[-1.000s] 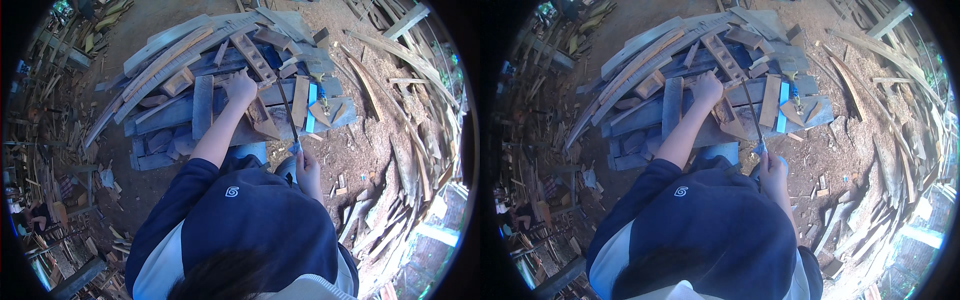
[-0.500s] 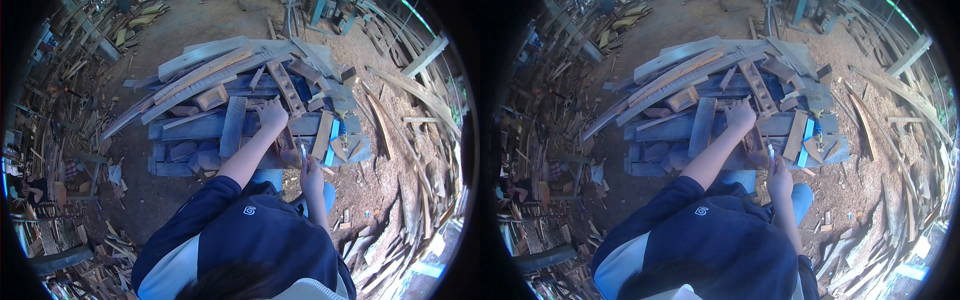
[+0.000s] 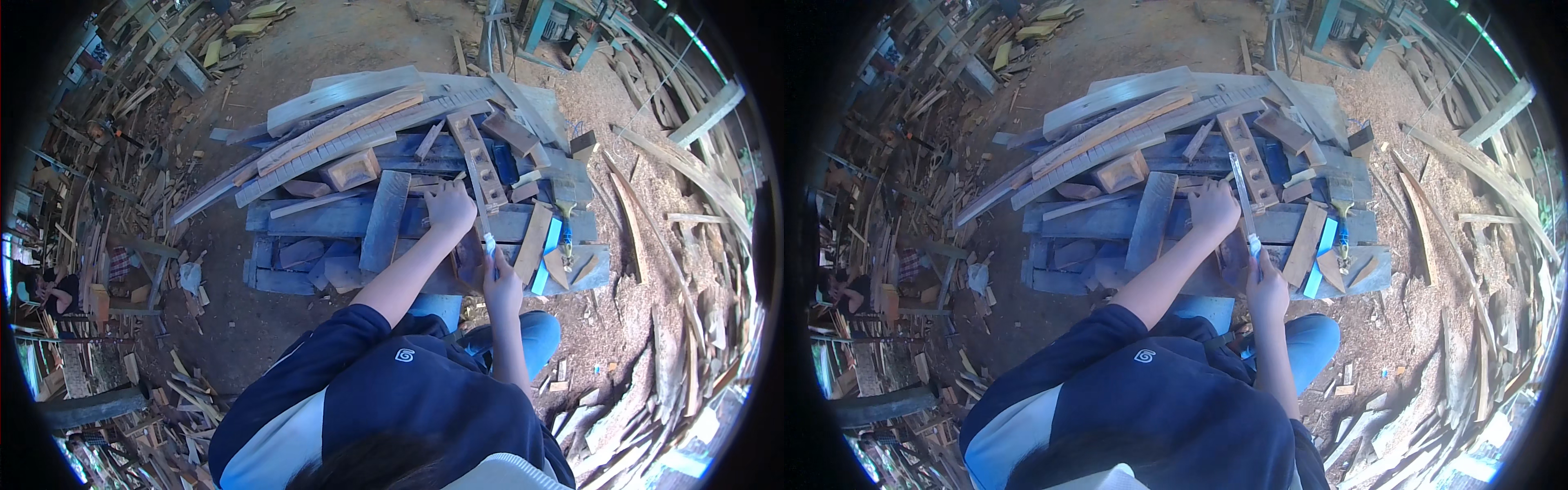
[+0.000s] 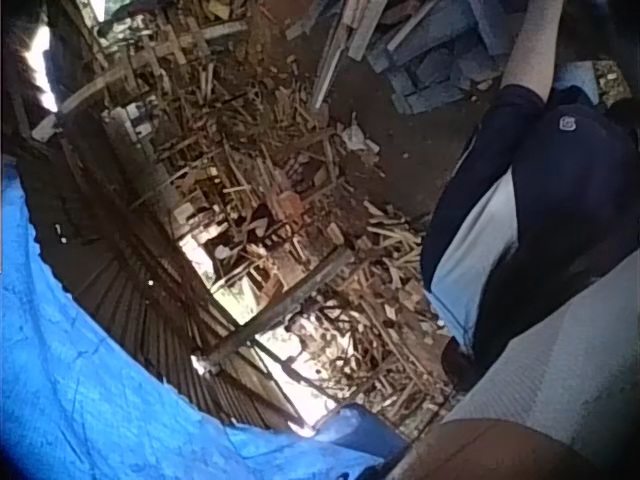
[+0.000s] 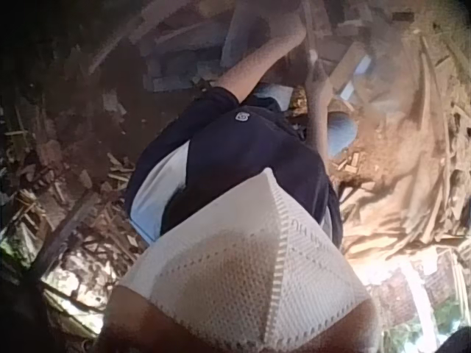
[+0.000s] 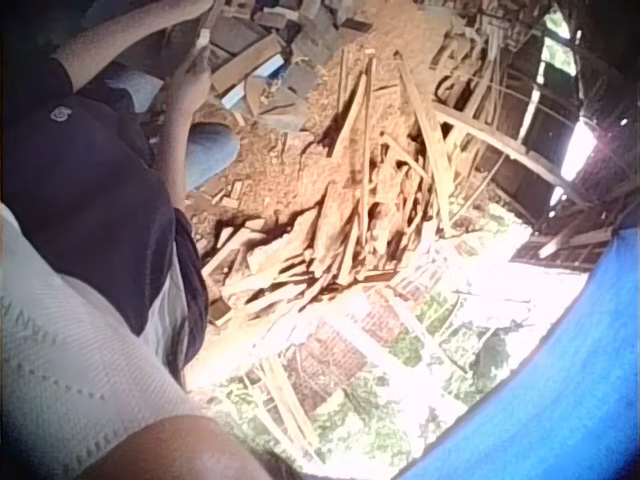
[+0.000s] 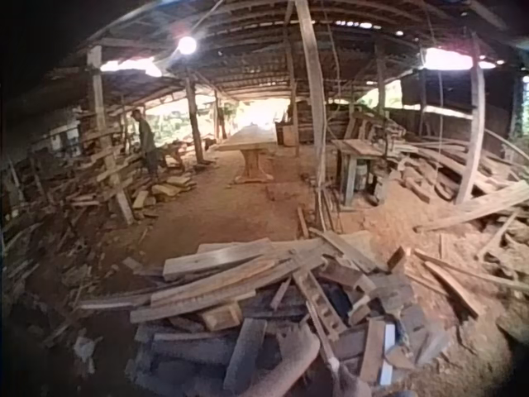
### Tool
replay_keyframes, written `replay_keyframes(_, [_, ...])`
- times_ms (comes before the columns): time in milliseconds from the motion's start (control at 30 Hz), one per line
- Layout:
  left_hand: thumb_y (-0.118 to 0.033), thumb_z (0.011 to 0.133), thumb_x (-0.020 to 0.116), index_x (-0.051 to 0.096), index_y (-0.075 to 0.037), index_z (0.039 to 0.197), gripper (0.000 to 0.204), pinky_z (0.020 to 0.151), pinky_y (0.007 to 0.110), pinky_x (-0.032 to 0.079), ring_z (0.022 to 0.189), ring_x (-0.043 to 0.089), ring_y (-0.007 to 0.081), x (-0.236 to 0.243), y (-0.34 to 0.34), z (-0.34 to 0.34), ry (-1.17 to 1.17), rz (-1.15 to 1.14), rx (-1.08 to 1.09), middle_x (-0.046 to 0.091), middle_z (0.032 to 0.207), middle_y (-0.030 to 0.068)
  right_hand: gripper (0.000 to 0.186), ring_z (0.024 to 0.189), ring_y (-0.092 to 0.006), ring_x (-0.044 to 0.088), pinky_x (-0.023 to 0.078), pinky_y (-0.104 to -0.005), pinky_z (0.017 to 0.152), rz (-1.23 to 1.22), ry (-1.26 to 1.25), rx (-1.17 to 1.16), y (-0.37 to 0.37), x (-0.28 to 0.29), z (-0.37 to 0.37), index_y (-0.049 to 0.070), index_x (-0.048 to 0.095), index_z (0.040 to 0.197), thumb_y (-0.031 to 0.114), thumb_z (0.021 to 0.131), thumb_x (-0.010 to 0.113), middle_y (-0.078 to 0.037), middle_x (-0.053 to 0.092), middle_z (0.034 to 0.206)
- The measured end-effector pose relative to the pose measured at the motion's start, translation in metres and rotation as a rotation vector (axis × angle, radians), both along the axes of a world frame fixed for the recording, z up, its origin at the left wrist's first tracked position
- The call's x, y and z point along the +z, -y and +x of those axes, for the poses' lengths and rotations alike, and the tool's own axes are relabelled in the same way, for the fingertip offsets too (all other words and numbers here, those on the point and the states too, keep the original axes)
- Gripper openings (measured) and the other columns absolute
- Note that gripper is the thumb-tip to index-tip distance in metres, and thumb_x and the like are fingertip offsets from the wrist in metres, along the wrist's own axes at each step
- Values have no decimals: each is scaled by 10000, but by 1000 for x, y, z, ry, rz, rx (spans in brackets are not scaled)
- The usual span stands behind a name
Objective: The person chisels a wooden piece using a chisel and a wooden mallet, then cuts a piece of wood with a small hand saw.
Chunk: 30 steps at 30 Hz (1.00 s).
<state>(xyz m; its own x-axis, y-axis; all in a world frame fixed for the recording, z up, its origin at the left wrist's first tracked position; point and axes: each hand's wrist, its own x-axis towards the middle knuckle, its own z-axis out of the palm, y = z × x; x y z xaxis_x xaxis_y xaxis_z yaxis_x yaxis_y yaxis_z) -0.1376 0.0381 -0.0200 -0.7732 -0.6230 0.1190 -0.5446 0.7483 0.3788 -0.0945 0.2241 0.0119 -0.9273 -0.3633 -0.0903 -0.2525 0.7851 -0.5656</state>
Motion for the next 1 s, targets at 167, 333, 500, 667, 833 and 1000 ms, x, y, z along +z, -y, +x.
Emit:
replay_keyframes(167, [-219,855,544,609,-20,1126,342,985,580,376,1168,571,296,1,2,1,-3,33,-1,645,1154,154,391,846,-402,689,534,-488,712,-60,-33,-23,-30,-4,28,169,639,1287,384,974,546,-224,697,909])
replay_keyframes(333, [-225,859,551,587,-15,1166,374,976,580,382,1177,564,301,-3,3,1,-28,34,-14,645,1151,154,371,834,-396,694,535,-464,679,-125,-23,-84,-56,3,50,150,650,1271,343,963,577,-225,697,860])
replay_keyframes(500, [-239,882,549,570,-27,1235,412,960,579,393,1187,559,307,-3,5,3,-16,40,-54,642,1157,152,369,827,-395,695,532,-464,691,-114,43,-90,-56,2,50,138,649,1271,328,963,576,-235,692,839])
replay_keyframes(667, [-232,887,544,552,-30,1271,434,979,596,377,1195,554,314,-2,4,2,-14,59,-64,635,1179,160,369,794,-405,690,531,-470,687,-189,58,-51,-56,-13,48,120,651,1256,335,968,568,-241,684,816])
replay_keyframes(833, [-231,889,542,542,-27,1288,448,983,606,372,1204,549,318,-6,5,1,-2,28,-65,632,1185,167,363,792,-413,689,534,-479,683,-163,71,-43,-54,-6,45,113,651,1247,333,972,561,-247,681,820])
replay_keyframes(1000, [-232,882,550,597,-32,1146,335,967,579,384,1149,575,300,3,5,7,10,36,-65,642,1139,147,367,798,-424,682,533,-501,688,-156,17,7,-37,0,19,117,654,1236,355,979,543,-250,680,826])
